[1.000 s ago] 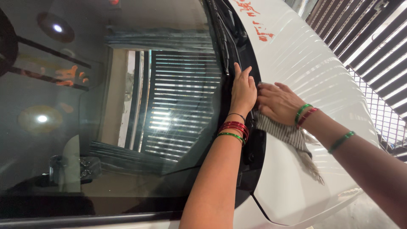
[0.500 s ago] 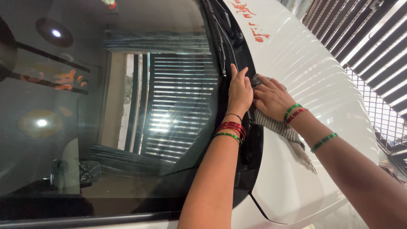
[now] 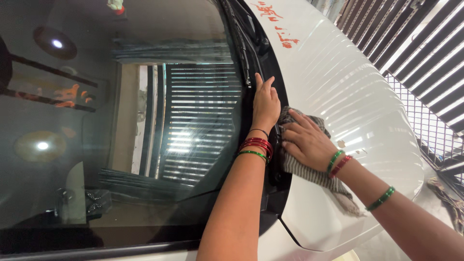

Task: The person wipes the exterior of a white car with a cloth, starting at the side mirror and moving along the door, window trim, and hood. The person uses a striped cloth and a bucket of water is visible nearby.

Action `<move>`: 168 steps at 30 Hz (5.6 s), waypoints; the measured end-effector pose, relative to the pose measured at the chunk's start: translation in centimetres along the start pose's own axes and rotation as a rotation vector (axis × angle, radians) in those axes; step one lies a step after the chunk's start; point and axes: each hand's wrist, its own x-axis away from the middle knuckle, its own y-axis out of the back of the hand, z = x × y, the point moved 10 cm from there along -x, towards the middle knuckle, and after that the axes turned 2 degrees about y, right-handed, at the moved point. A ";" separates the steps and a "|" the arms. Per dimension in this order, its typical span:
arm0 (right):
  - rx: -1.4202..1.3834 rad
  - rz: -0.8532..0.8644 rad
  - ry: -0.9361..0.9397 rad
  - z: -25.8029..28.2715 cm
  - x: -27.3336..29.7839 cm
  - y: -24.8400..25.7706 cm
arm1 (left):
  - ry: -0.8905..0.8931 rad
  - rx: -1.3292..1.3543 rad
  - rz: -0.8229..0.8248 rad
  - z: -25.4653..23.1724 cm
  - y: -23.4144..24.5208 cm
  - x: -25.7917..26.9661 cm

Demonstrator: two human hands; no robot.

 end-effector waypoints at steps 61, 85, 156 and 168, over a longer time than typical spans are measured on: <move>0.044 -0.278 -0.343 1.2 6.0 1.5 | -0.014 -0.020 0.002 0.1 0.0 -0.1; -0.021 -0.080 -0.719 -14.0 2.4 -2.2 | 0.212 0.001 0.128 -0.4 0.4 1.3; -0.054 -0.180 -0.800 -18.6 10.5 -1.8 | 0.156 -0.199 0.055 1.2 0.8 0.6; 0.042 -0.145 -0.615 -10.0 13.4 -3.1 | 0.108 -0.364 0.101 -0.3 0.0 0.9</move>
